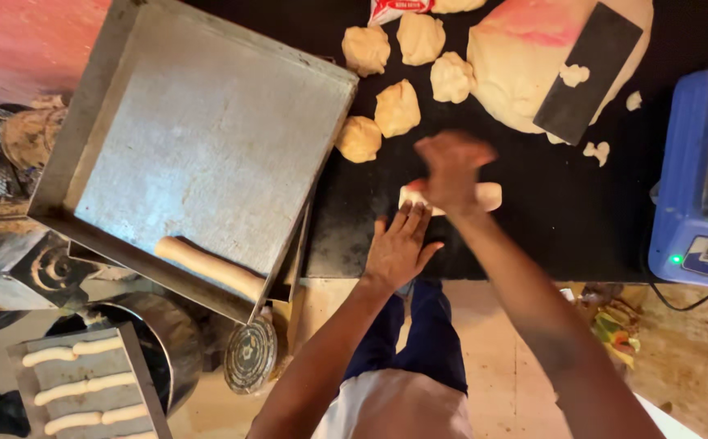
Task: The person portions dough using a bench scraper and a scale, then rolls and shapes the pieces into long logs before placing them into a large rectangular metal tray.
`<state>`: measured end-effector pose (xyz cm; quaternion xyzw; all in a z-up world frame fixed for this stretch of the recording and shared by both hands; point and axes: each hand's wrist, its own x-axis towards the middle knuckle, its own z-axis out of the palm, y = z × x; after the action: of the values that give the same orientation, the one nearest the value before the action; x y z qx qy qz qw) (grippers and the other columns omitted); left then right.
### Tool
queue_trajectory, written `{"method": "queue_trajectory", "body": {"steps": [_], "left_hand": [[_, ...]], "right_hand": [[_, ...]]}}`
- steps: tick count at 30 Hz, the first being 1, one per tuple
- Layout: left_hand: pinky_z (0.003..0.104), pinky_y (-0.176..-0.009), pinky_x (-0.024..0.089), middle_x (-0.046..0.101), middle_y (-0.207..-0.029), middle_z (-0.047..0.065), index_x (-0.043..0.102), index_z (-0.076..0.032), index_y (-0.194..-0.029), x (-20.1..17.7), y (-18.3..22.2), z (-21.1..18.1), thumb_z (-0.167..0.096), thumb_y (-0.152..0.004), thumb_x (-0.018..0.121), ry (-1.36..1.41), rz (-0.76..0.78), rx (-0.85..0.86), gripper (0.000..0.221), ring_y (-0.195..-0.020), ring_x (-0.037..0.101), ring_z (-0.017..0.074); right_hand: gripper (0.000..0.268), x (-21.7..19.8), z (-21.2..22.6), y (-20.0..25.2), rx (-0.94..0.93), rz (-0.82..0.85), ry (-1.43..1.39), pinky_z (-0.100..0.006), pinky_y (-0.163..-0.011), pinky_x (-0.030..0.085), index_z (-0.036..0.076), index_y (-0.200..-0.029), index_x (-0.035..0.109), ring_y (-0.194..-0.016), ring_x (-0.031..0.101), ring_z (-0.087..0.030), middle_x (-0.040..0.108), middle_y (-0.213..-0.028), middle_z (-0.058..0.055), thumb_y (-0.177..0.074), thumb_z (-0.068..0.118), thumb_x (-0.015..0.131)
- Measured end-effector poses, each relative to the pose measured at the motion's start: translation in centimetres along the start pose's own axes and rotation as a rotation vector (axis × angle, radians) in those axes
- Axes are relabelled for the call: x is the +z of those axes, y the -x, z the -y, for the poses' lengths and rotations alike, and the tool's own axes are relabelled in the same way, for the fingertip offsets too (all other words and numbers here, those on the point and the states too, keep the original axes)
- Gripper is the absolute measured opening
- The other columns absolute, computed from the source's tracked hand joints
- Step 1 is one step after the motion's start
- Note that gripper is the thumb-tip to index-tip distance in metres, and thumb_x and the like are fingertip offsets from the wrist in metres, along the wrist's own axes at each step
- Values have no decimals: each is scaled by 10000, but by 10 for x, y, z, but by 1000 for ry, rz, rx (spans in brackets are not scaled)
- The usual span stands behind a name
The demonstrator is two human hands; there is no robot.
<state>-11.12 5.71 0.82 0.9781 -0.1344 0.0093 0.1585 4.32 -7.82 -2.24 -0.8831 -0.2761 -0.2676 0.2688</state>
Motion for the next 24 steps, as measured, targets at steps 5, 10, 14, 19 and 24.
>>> {"method": "queue_trajectory", "body": {"steps": [5,10,14,19,24], "left_hand": [[524,-1009,410,533,-1493,95,491,-51,-1506,1,7,1,-498,-1012,519,31,-14,-14,667,-1411,451,262],[504,-958,416,550,-1450,104,511,-48,-1482,4,6,-3,-442,-1012,525,-12,-66,-7,614,-1365,479,264],[501,-945,430,605,-1260,85,584,-90,-1385,-5,-9,0,-347,-1010,584,60,45,-24,455,-1205,537,283],[448,-1022,457,608,-1250,111,616,-122,-1349,11,-93,13,-185,-1025,599,243,-36,-150,330,-1222,551,310],[492,-1220,280,409,-1587,207,495,-68,-1496,50,-138,1,-210,-904,581,27,-155,14,615,-1516,318,378]], "right_hand": [[938,-12,4,-31,315,10,-140,-537,-1060,242,26,-1530,458,-1249,495,-299,532,-1287,-138,-1014,791,290],[956,-39,-9,-11,18,108,133,-533,-1021,274,73,-1487,492,-1233,498,-293,557,-1280,-92,-903,807,307],[743,-29,-33,-4,104,114,-54,-552,-1050,282,19,-1528,466,-1280,491,-381,533,-1360,-196,-1112,631,396],[854,-31,-43,-12,342,-2,-320,-490,-1103,342,67,-1477,505,-1205,569,-320,595,-1304,-129,-1003,713,209],[966,-34,-27,3,96,207,-252,-512,-1069,384,-30,-1526,451,-1298,527,-393,552,-1423,-230,-994,754,269]]}}
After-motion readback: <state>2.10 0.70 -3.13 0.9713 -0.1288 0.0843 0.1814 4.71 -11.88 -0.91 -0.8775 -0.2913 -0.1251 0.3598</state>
